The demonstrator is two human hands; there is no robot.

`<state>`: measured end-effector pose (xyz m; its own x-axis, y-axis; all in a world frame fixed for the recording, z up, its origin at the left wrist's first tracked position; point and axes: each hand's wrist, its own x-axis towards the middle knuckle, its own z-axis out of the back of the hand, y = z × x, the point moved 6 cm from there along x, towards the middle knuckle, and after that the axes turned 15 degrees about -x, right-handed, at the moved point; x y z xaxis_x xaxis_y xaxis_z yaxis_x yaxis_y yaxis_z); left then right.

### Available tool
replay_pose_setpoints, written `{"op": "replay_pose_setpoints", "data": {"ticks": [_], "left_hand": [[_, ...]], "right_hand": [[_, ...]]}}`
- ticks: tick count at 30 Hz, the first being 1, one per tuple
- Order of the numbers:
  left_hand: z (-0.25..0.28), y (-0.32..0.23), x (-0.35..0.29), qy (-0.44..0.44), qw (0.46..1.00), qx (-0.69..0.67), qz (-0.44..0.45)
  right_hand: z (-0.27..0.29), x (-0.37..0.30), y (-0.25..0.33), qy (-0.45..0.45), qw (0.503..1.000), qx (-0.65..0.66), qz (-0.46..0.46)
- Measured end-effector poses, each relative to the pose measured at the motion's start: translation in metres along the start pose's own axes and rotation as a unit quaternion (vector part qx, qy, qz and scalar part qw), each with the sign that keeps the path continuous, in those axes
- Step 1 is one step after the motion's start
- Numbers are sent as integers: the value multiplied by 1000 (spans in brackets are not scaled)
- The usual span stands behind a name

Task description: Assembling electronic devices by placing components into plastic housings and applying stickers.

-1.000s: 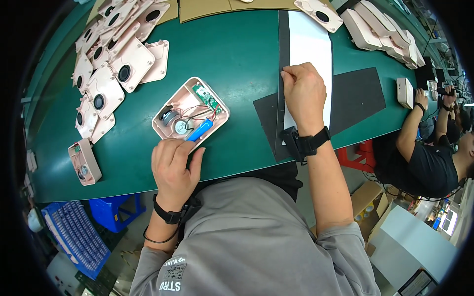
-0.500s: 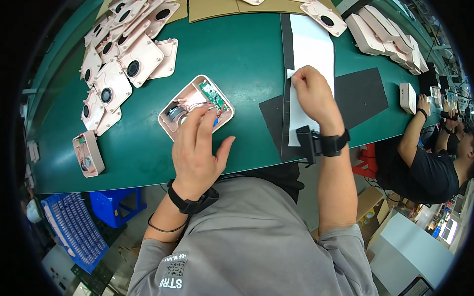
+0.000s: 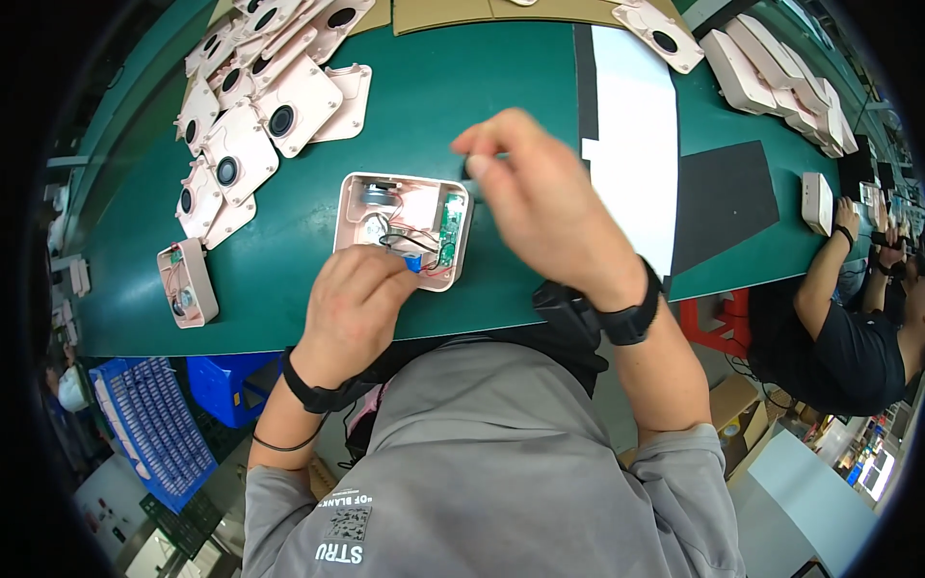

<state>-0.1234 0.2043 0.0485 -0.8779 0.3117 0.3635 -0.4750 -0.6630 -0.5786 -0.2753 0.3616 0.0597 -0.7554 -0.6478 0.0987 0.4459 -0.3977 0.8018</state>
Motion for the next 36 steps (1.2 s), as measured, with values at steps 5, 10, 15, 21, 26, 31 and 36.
{"op": "replay_pose_setpoints", "data": {"ticks": [5,10,15,21,26,31,36], "left_hand": [[14,19,-3,-64,982,-117,130],[1,10,0,-152,969,-109,164],[-6,9,-5,-182,961,-89,191],[-7,2,-7,-193,962,-85,172],[-5,-2,-13,-189,966,-67,164],[-7,-2,-22,-211,960,-62,171],[-10,-1,-25,-208,959,-75,180]], "right_hand": [[-34,-13,13,3,994,-66,83],[-44,-52,13,26,999,23,-41],[-41,-60,14,27,995,61,-68],[-29,-42,11,83,991,95,-53],[-39,-8,46,195,971,-40,132],[-57,4,44,316,935,-102,121],[-62,-1,40,298,940,-103,134]]}}
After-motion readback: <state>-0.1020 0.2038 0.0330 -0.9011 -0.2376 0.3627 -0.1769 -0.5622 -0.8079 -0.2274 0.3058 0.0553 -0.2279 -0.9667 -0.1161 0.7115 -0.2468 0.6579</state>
